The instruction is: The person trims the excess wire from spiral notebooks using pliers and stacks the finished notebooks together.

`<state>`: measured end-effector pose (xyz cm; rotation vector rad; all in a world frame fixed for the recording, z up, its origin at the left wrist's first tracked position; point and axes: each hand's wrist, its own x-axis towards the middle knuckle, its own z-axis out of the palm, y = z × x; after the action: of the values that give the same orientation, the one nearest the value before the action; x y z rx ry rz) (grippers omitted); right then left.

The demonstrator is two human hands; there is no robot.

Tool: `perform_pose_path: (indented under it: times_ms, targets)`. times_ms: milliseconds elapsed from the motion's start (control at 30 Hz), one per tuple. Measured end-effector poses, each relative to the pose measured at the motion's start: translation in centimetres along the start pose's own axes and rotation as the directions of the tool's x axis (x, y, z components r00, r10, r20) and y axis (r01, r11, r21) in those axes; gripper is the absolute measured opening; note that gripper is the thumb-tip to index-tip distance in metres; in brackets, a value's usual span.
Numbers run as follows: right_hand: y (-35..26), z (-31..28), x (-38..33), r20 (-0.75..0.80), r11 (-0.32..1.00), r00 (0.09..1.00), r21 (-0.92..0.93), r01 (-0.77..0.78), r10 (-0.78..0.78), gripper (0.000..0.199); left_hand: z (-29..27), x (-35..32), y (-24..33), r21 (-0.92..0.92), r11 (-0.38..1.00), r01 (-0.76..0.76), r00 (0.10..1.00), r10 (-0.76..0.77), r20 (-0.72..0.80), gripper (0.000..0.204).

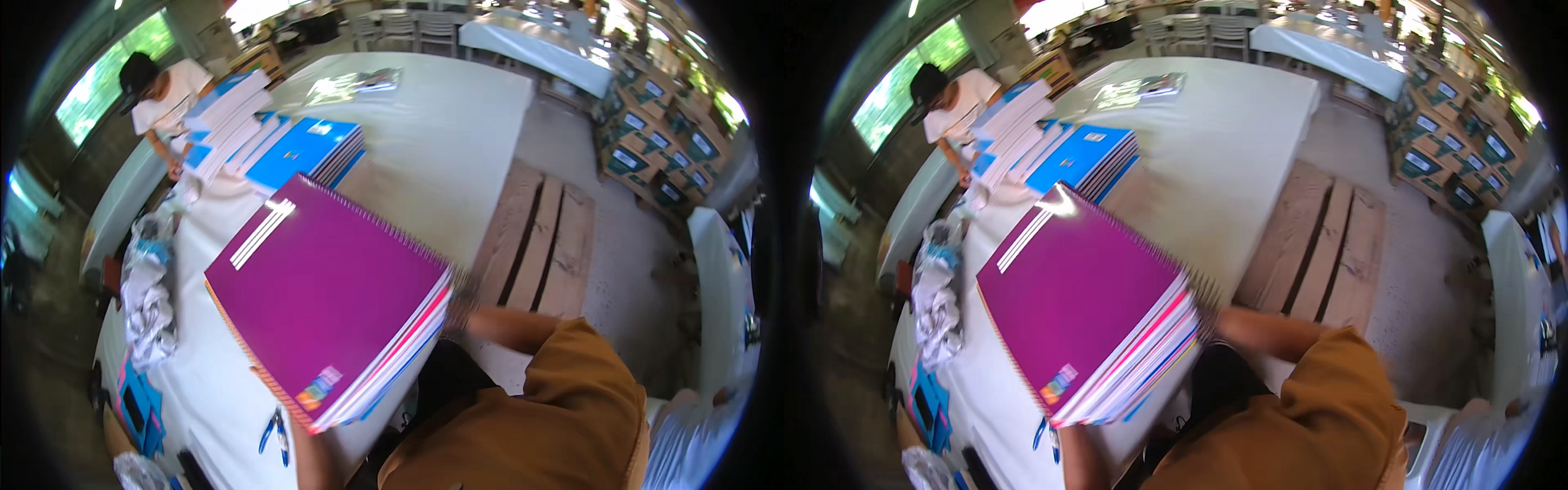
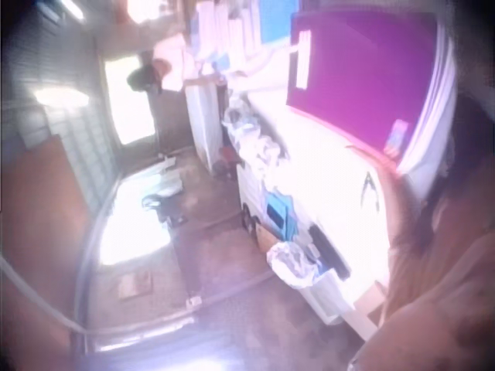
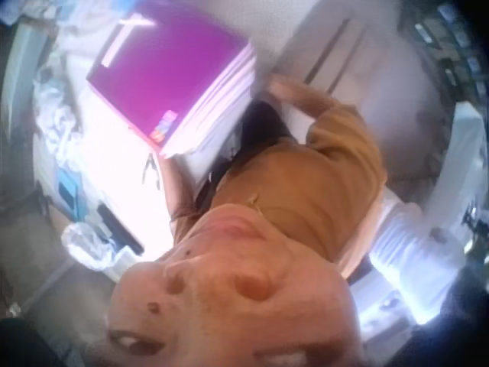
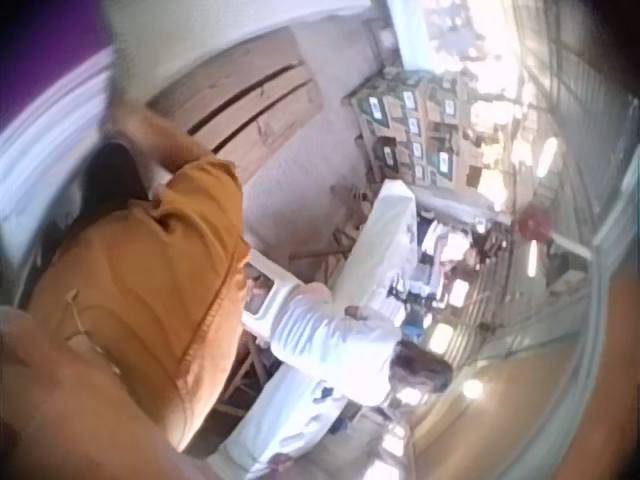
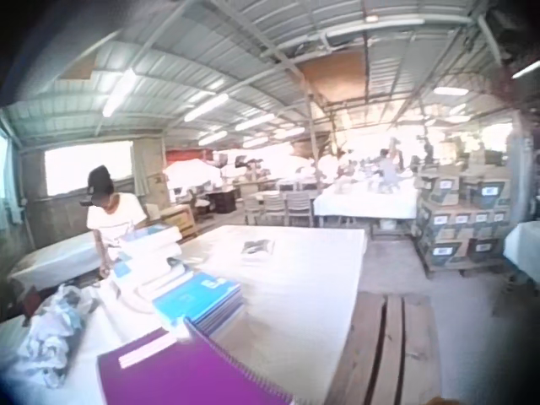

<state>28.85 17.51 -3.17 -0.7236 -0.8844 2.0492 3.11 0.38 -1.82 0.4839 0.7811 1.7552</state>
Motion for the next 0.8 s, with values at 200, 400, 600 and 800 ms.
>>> perform_pose_path:
  times_ms: [200,400,600,800]
  targets:
    - [7.9,7.3,-4.5,0.004,0.979,0.983,0.092,0.184,-0.185,0.065,-5.1,3.8,1.8,0.252,0.965,0.065,0.991,-0.033,-0.129,0.081]
    - [15.7,3.8,-1.1,0.073,0.755,0.792,-0.26,0.601,-0.606,0.071,-7.2,5.3,1.7,0.348,0.931,0.108,0.982,-0.046,-0.181,0.081]
    - [13.8,5.7,0.4,0.093,0.625,0.707,-0.398,0.672,-0.701,0.064,-9.4,4.0,4.0,0.444,0.888,0.122,0.966,-0.003,-0.259,0.081]
    - [2.2,3.5,9.1,-0.001,0.884,0.939,-0.336,0.324,-0.345,0.067,-7.6,-1.7,5.7,0.342,0.939,-0.026,0.948,0.132,-0.289,0.081]
